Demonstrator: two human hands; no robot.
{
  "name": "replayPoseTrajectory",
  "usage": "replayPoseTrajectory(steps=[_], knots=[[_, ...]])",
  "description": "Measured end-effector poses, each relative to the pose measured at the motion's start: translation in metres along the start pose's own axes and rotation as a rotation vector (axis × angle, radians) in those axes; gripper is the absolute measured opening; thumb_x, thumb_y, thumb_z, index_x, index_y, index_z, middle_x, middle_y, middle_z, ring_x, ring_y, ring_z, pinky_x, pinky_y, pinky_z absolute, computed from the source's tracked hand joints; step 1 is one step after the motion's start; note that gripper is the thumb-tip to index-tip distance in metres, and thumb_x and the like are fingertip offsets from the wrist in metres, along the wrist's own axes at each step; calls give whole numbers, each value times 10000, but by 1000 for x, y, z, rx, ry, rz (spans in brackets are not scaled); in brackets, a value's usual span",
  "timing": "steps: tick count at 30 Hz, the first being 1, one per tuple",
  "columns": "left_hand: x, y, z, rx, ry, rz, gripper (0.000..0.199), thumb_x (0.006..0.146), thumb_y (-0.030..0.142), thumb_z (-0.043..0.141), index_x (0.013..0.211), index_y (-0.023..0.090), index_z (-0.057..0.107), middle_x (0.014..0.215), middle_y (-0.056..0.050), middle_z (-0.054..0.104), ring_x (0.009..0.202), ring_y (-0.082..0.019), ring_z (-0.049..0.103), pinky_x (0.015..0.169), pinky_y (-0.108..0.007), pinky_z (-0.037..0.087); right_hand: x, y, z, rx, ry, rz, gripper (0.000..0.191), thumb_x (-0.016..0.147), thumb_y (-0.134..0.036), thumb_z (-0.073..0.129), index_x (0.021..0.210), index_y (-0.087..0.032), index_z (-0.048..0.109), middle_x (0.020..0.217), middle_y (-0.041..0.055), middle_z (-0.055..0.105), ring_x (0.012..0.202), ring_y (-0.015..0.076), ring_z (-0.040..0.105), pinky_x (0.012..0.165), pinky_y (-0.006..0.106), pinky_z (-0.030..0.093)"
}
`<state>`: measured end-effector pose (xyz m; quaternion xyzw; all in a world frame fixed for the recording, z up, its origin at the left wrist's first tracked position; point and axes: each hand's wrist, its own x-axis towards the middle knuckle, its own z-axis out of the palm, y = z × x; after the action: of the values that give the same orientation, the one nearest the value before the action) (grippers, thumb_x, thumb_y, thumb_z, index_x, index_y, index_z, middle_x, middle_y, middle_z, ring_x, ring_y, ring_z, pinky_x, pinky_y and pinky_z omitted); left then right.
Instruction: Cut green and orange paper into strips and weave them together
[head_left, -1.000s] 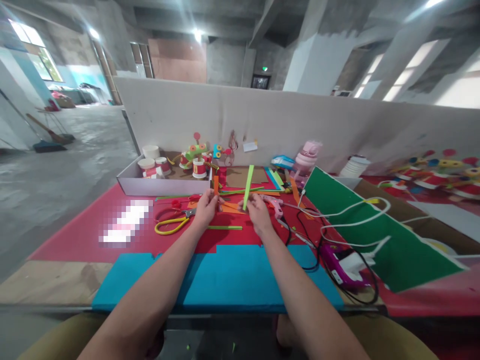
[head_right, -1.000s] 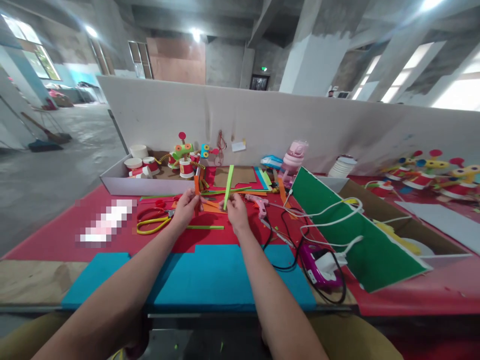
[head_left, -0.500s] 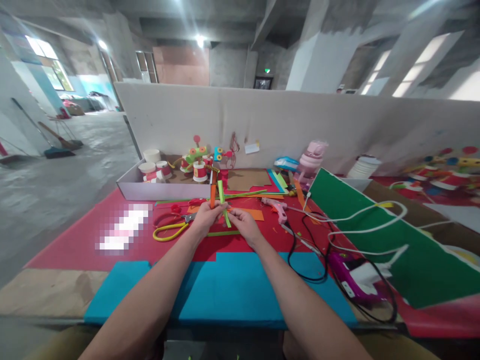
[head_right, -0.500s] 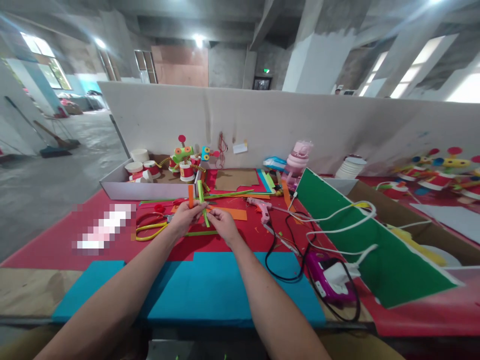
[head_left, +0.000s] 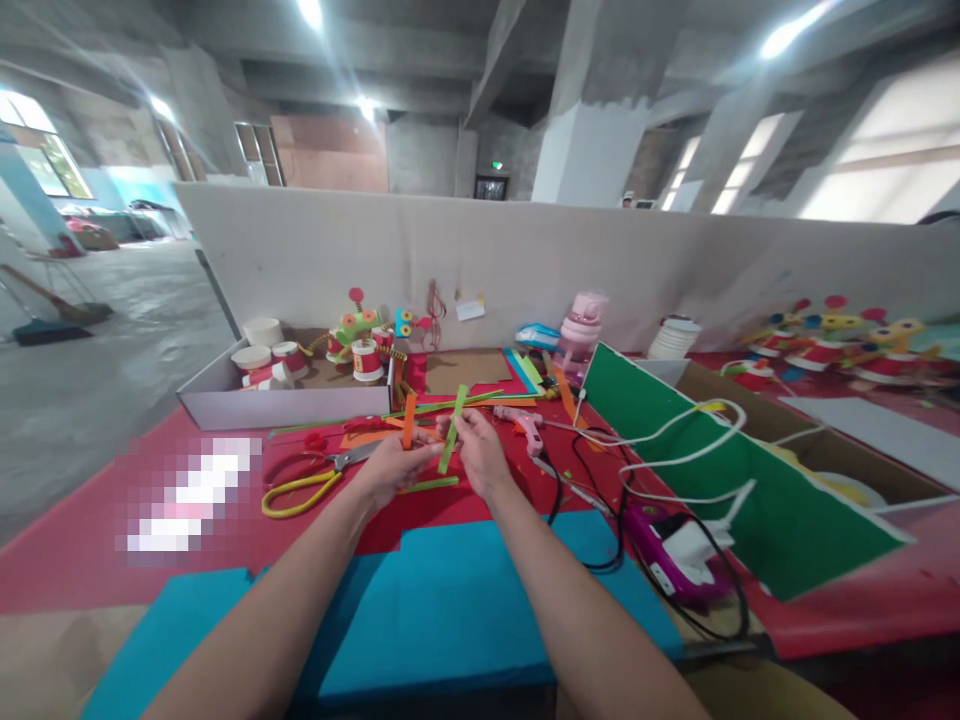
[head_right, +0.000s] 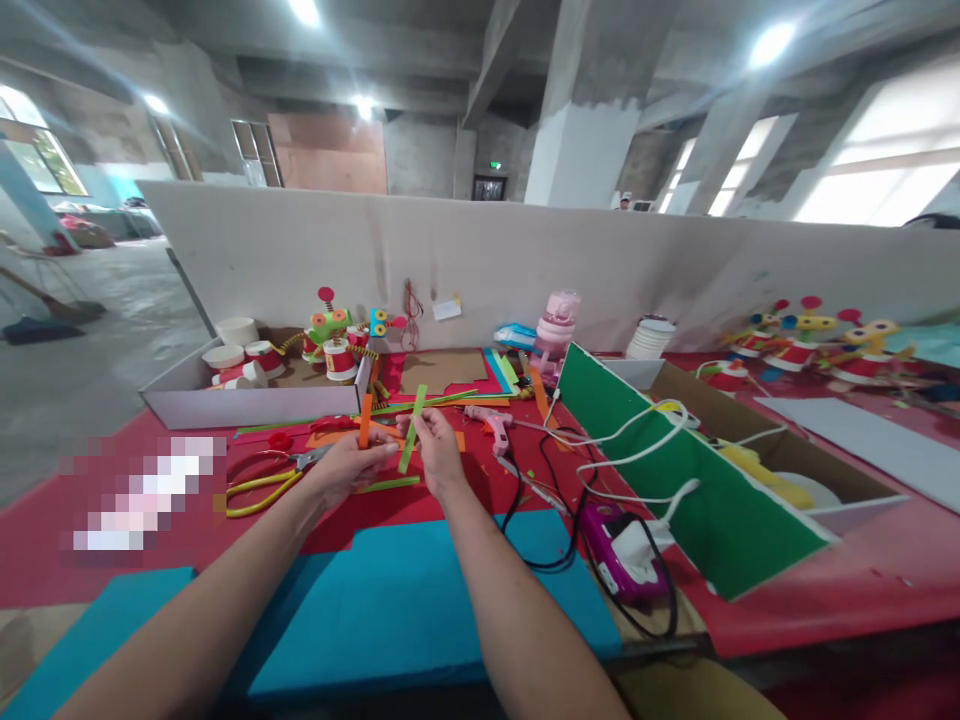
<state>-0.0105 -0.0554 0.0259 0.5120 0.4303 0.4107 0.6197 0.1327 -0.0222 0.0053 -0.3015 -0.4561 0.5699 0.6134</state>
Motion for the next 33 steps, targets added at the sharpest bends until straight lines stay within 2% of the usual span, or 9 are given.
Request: replayPoseTrajectory(steps=[3,6,8,11,15,21,25,28,33], knots=[[2,-1,-9,-114,-109,-36,359,708,403,741,711,188,453,455,105,342,358,-20,203,347,-158,130,-1,-7,-1,61,-20,21,241,748,-385,649,851,-216,512,690,-47,567,486,75,466,486,206,413],[3,-2,-15,-219,-199,-50,367,724,372,730,669,185,418,445,98,361,355,-21,207,340,-148,160,-7,-16,-1,-97,-139,3,187,769,-357,643,839,-207,555,608,-75,493,421,58,357,413,185,314],[4,-2,-16,-273,-219,-71,352,722,343,728,655,181,422,427,99,357,341,-20,204,333,-143,180,-11,-21,-2,-356,-185,-130,146,771,-321,655,843,-196,633,623,-46,540,474,78,426,456,199,353],[4,-1,-18,-318,-228,-117,292,720,305,708,631,167,467,378,94,351,309,-21,194,314,-142,197,-16,-27,-3,-681,-253,-410,126,799,-235,625,878,-198,716,774,25,656,691,142,586,629,238,457],[5,-2,-23,-374,-295,-192,205,706,252,652,589,125,540,331,69,344,282,-23,173,290,-145,193,-19,-31,-4,-807,-367,-575,252,843,-124,529,971,-217,725,898,52,698,829,167,641,739,262,494],[6,-2,-25,-472,-340,-291,202,743,229,510,579,120,550,333,25,383,272,-43,183,283,-153,210,-25,-35,-4,-1099,-499,-573,444,808,-12,481,1170,-213,642,1014,74,681,936,189,631,830,296,487],[8,-4,-22,-440,-289,-373,229,743,239,479,557,124,547,321,12,386,262,-47,182,274,-153,207,-30,-34,2,-1315,-471,-499,326,823,-84,556,1116,-192,651,950,82,677,865,196,628,756,281,474],[8,-5,-21,-428,-336,-374,236,719,222,485,542,96,577,313,3,382,255,-42,179,271,-152,211,-31,-36,3,-1300,-435,-491,209,830,-126,583,1010,-177,677,892,77,672,808,183,614,711,263,449],[0,0,-18,-485,-553,-320,251,759,221,497,590,96,634,299,13,369,236,-47,174,261,-152,215,-30,-46,-3,-918,-475,-522,166,832,-144,567,727,-185,687,684,1,600,640,118,535,610,213,386]])
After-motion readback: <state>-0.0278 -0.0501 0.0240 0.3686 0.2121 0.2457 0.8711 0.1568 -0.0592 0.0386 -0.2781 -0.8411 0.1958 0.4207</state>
